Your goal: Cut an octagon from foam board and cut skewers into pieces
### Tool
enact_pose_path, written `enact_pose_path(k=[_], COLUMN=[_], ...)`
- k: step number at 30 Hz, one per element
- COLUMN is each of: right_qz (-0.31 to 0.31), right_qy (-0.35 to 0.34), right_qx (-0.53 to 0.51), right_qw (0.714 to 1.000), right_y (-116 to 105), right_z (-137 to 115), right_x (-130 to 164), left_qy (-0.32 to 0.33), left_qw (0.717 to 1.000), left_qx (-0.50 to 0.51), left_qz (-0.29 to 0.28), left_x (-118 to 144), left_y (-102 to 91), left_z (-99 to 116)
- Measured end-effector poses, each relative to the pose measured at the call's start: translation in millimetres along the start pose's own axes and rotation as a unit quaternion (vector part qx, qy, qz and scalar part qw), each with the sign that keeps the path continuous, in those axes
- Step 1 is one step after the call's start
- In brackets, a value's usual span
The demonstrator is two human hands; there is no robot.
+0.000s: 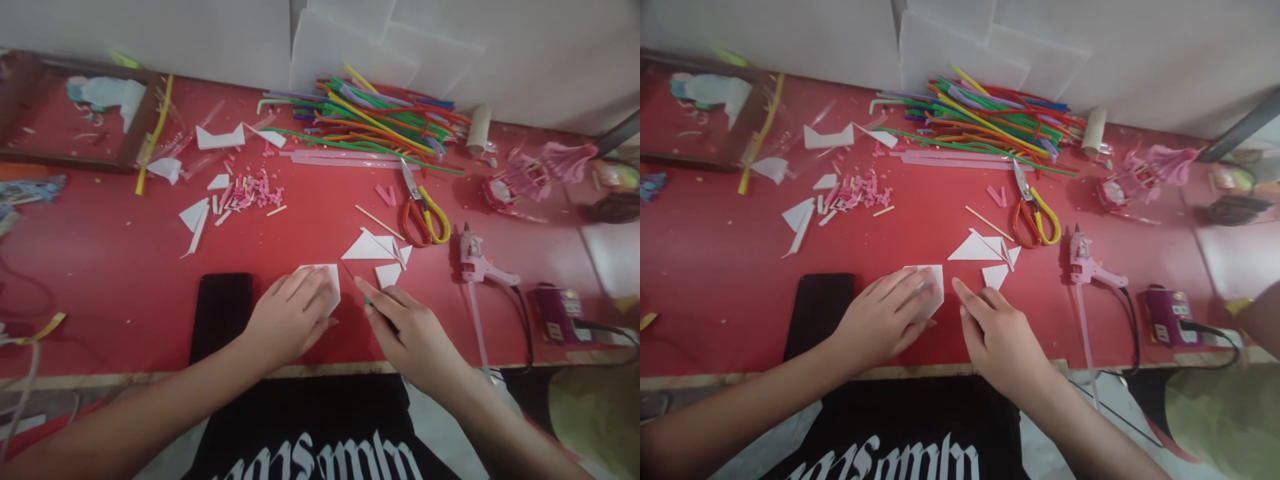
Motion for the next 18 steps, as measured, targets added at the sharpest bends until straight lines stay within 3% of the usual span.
enact_pose_path(k=[7, 18], right_qz=[-0.051, -0.076], right_qy=[-0.031, -0.016], right_qx=[0.007, -0.011], right_qw=[0.998, 0.997], right_y=[15.8, 17.3], right_z=[-4.8, -1.3], right_x=[-20.9, -20.5], left_qy=[0.007, -0.017], left_qw=[1.000, 0.999], left_qx=[0.001, 0.024], left_qz=[0.024, 0.027], left_x=[-3.6, 0.9], left_y=[3.9, 6.7], left_z=[4.5, -3.4])
Point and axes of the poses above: each hand's wrist, its own x-axis away from the middle knuckle, its own y-axis out of the palm, z = x × y, the point moved 7 cm from there along -x, towards the middle knuckle, and after that the axes turned 9 degrees about y, right-handed, at the moved point
